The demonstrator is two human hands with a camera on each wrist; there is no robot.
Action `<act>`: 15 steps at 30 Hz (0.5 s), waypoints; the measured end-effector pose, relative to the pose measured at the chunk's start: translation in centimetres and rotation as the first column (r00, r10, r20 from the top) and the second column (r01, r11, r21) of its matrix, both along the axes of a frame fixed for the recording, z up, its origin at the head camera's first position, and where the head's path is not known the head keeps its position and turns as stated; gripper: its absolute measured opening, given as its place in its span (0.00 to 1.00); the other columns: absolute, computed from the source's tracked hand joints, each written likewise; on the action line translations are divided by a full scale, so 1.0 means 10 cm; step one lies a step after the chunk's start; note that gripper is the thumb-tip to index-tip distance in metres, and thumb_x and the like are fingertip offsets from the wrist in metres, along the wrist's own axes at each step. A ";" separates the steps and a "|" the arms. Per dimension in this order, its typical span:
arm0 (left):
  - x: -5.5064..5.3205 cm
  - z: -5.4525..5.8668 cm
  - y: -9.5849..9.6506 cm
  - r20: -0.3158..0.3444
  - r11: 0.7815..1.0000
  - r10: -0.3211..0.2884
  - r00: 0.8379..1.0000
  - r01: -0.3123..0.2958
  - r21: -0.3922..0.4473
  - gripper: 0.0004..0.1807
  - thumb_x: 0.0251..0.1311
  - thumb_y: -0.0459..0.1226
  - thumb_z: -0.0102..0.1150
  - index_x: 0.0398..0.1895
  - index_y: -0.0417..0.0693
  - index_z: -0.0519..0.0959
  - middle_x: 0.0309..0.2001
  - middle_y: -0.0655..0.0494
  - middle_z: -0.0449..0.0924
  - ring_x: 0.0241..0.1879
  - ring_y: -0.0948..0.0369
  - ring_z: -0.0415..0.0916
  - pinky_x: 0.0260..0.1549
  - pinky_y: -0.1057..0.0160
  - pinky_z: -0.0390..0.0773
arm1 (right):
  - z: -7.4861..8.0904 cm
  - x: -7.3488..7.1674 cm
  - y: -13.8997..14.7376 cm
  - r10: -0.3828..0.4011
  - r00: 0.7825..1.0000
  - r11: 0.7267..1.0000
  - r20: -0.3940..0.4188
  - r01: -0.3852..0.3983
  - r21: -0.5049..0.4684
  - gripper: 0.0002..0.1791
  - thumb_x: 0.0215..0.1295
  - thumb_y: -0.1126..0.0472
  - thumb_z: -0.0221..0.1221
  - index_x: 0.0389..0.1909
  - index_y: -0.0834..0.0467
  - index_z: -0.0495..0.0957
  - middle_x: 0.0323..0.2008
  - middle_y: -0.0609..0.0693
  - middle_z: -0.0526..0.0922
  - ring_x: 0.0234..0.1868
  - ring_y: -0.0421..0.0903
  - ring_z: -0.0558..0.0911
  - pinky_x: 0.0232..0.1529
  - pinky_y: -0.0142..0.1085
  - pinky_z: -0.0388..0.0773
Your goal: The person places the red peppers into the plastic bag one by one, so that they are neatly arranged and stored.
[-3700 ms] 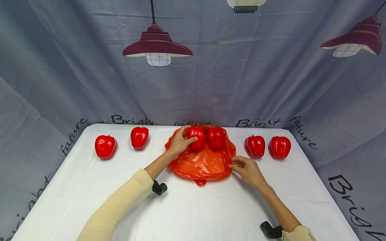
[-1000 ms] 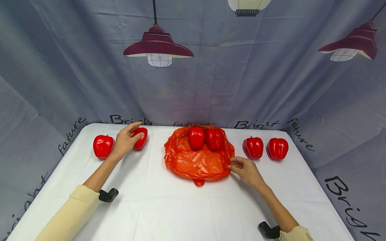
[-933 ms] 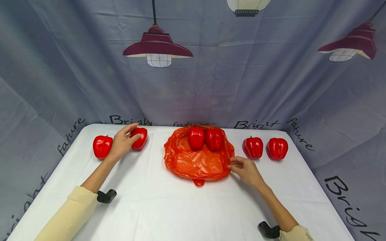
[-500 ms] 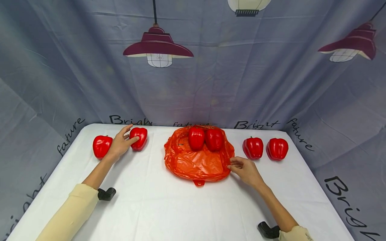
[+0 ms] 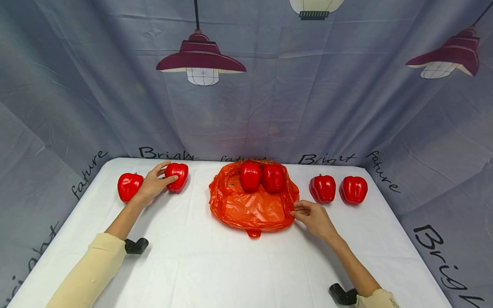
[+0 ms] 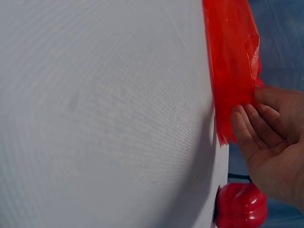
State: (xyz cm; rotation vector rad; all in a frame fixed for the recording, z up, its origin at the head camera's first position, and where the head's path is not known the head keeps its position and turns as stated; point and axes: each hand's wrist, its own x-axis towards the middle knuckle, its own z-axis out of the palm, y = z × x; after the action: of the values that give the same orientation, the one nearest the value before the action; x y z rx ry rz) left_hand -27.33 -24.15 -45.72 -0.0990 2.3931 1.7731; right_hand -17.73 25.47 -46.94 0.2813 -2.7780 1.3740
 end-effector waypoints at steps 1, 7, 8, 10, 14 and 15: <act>0.01 0.00 0.01 -0.008 1.000 0.001 1.000 -0.001 -0.002 0.41 0.68 0.36 0.60 0.80 0.47 0.50 0.76 0.35 0.48 0.71 0.37 0.52 0.61 0.42 0.69 | 0.00 0.00 0.00 -0.001 1.000 1.000 0.000 0.001 0.005 0.15 0.61 0.69 0.68 0.47 0.70 0.81 0.40 0.59 0.86 0.40 0.54 0.86 0.43 0.37 0.83; 0.04 0.04 0.11 -0.073 0.999 0.014 0.997 -0.016 -0.032 0.41 0.67 0.37 0.62 0.79 0.46 0.54 0.73 0.34 0.54 0.67 0.36 0.60 0.57 0.43 0.73 | 0.01 -0.01 -0.01 -0.009 1.000 1.000 0.013 0.009 0.019 0.15 0.61 0.69 0.67 0.48 0.69 0.81 0.41 0.59 0.86 0.41 0.54 0.86 0.44 0.39 0.83; 0.05 0.06 0.14 -0.089 0.999 0.016 0.996 -0.019 -0.039 0.40 0.67 0.38 0.62 0.78 0.46 0.54 0.73 0.34 0.55 0.66 0.37 0.62 0.56 0.44 0.74 | 0.00 -0.01 -0.01 -0.008 1.000 1.000 0.013 0.008 0.016 0.15 0.61 0.69 0.67 0.48 0.70 0.81 0.41 0.59 0.86 0.41 0.54 0.86 0.44 0.40 0.83; 0.06 0.10 0.22 -0.124 0.998 0.020 0.992 -0.027 -0.058 0.40 0.67 0.38 0.63 0.78 0.45 0.56 0.72 0.35 0.58 0.64 0.37 0.65 0.56 0.44 0.75 | 0.00 -0.01 -0.01 -0.009 1.000 1.000 0.017 0.009 0.015 0.15 0.61 0.69 0.67 0.48 0.69 0.81 0.41 0.59 0.86 0.41 0.54 0.86 0.45 0.40 0.83; 0.08 0.18 0.41 -0.194 0.998 0.019 0.981 -0.030 -0.055 0.38 0.66 0.38 0.64 0.76 0.45 0.59 0.69 0.36 0.63 0.61 0.39 0.70 0.56 0.44 0.75 | 0.00 -0.01 -0.01 -0.013 1.000 1.000 0.019 0.013 0.027 0.15 0.61 0.69 0.67 0.49 0.69 0.81 0.41 0.59 0.86 0.41 0.54 0.86 0.45 0.41 0.83; 0.09 0.20 0.47 -0.206 0.999 0.015 0.979 -0.024 -0.043 0.38 0.65 0.38 0.64 0.76 0.45 0.60 0.69 0.36 0.64 0.60 0.39 0.70 0.56 0.44 0.75 | 0.00 -0.01 -0.01 -0.014 1.000 0.999 0.019 0.013 0.030 0.15 0.61 0.69 0.67 0.49 0.69 0.81 0.41 0.59 0.86 0.41 0.55 0.86 0.45 0.40 0.83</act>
State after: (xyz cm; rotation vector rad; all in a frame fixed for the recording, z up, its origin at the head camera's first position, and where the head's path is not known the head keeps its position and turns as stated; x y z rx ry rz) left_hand -26.45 -19.46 -43.68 0.0586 2.5826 1.8191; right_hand -17.81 25.41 -46.93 0.2507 -2.8130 1.3409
